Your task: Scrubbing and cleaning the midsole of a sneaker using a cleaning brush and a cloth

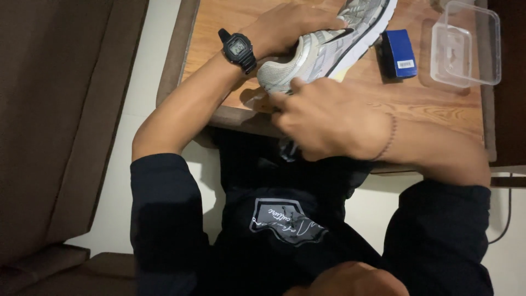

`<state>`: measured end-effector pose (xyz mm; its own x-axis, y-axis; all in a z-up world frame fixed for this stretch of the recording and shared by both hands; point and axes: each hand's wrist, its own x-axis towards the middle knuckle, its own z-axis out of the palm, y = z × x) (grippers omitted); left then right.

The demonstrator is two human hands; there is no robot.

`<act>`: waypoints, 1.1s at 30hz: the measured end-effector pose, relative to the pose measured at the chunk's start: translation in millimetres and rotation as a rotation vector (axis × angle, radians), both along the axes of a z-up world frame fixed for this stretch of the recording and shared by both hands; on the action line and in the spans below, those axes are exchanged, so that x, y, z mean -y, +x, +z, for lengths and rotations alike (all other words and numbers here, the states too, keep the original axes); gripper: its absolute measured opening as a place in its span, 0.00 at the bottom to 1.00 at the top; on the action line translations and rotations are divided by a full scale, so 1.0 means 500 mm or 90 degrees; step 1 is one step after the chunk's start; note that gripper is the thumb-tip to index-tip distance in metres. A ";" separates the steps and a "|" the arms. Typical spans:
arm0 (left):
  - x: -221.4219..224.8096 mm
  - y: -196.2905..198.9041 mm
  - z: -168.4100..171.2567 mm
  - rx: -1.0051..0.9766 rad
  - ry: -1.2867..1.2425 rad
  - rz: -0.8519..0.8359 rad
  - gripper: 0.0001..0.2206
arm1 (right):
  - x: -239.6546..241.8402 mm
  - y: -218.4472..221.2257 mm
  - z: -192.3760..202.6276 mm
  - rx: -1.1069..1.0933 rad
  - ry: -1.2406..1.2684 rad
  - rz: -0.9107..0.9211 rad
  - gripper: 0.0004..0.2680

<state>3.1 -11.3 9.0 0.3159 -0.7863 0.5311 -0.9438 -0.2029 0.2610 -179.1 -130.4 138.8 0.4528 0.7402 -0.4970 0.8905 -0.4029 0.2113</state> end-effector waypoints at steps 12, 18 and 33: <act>0.003 -0.045 0.055 -0.177 -0.005 0.082 0.16 | 0.092 -0.017 -0.109 0.037 0.379 0.237 0.16; -0.009 -0.010 0.011 -0.096 0.037 0.037 0.18 | 0.250 0.056 -0.029 -0.168 0.625 0.061 0.26; -0.011 -0.019 0.031 0.028 0.009 -0.029 0.21 | 0.226 0.093 -0.085 0.010 0.656 0.010 0.12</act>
